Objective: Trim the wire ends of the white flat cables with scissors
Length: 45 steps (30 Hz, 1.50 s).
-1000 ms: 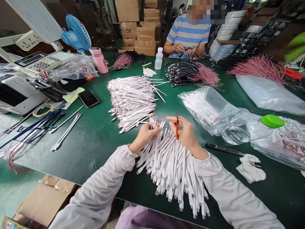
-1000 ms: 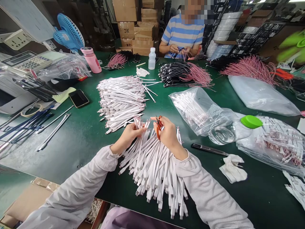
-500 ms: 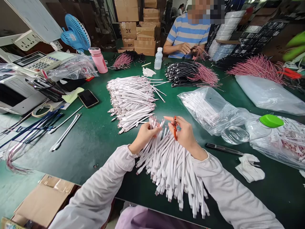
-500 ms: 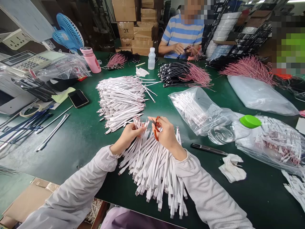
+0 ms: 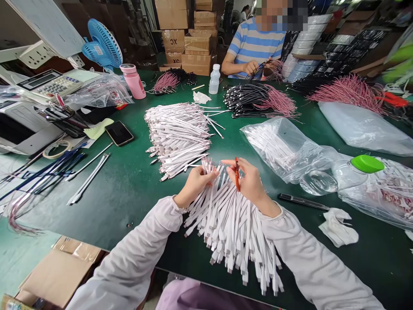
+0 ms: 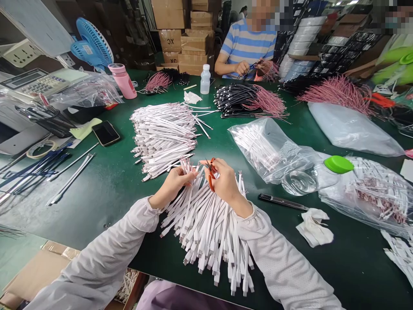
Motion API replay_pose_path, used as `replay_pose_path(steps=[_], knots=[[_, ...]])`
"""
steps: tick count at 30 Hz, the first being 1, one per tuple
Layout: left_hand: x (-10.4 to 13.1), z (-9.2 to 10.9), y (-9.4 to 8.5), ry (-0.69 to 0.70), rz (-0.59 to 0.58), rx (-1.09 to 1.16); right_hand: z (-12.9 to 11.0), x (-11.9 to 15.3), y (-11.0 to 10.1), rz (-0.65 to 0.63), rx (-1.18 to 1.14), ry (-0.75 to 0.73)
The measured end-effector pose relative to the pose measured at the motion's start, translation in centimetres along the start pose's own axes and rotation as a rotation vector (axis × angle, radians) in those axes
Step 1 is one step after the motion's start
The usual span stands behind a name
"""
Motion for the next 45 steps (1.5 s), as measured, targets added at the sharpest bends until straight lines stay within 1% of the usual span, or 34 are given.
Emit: replay_pose_path(steps=[3,5,9,12,15,17,21,26,29,33,37,45], knots=[[0.1,0.0,0.1,-0.010,-0.020,-0.007,0.5,0.0,-0.4,0.029,0.003,0.047],[0.2,0.0,0.4,-0.008,-0.047,-0.008,0.9,0.0,-0.3,0.024,-0.012,0.086],[0.2,0.0,0.9,0.006,-0.096,0.002,1.8,0.3,0.7,-0.048,-0.094,0.186],[0.3,-0.2,1.3,-0.012,-0.116,0.023,2.4,0.4,1.1,-0.049,-0.115,0.247],[0.6,-0.1,1.8,-0.023,-0.144,0.064,2.5,0.4,0.9,-0.025,-0.077,0.258],[0.8,0.1,1.9,-0.028,-0.151,0.085,2.5,0.2,0.7,-0.032,-0.028,0.241],[0.8,0.1,1.5,-0.048,-0.131,0.083,2.4,-0.4,0.5,-0.154,0.108,0.152],[0.9,0.5,1.3,-0.036,-0.124,0.123,2.7,-0.4,0.2,-0.369,0.357,0.032],[0.9,0.7,1.1,-0.032,-0.114,0.135,2.8,-0.1,0.3,-0.483,0.454,0.022],[0.9,0.7,1.0,-0.030,-0.098,0.117,3.0,0.3,0.6,-0.585,0.521,0.066],[0.9,0.6,0.9,-0.031,-0.081,0.086,2.9,0.6,0.8,-0.639,0.511,0.088],[0.8,0.5,1.0,-0.018,-0.082,0.070,2.7,0.6,0.7,-0.641,0.530,0.078]])
Point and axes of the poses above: each hand's wrist, its own x-axis away from the middle knuckle, its own y-axis out of the palm, z = x × y, the point moved 10 cm from there along -x, towards the middle knuckle, and after that the axes turned 11 degrees about z, right-handed, at the moved point
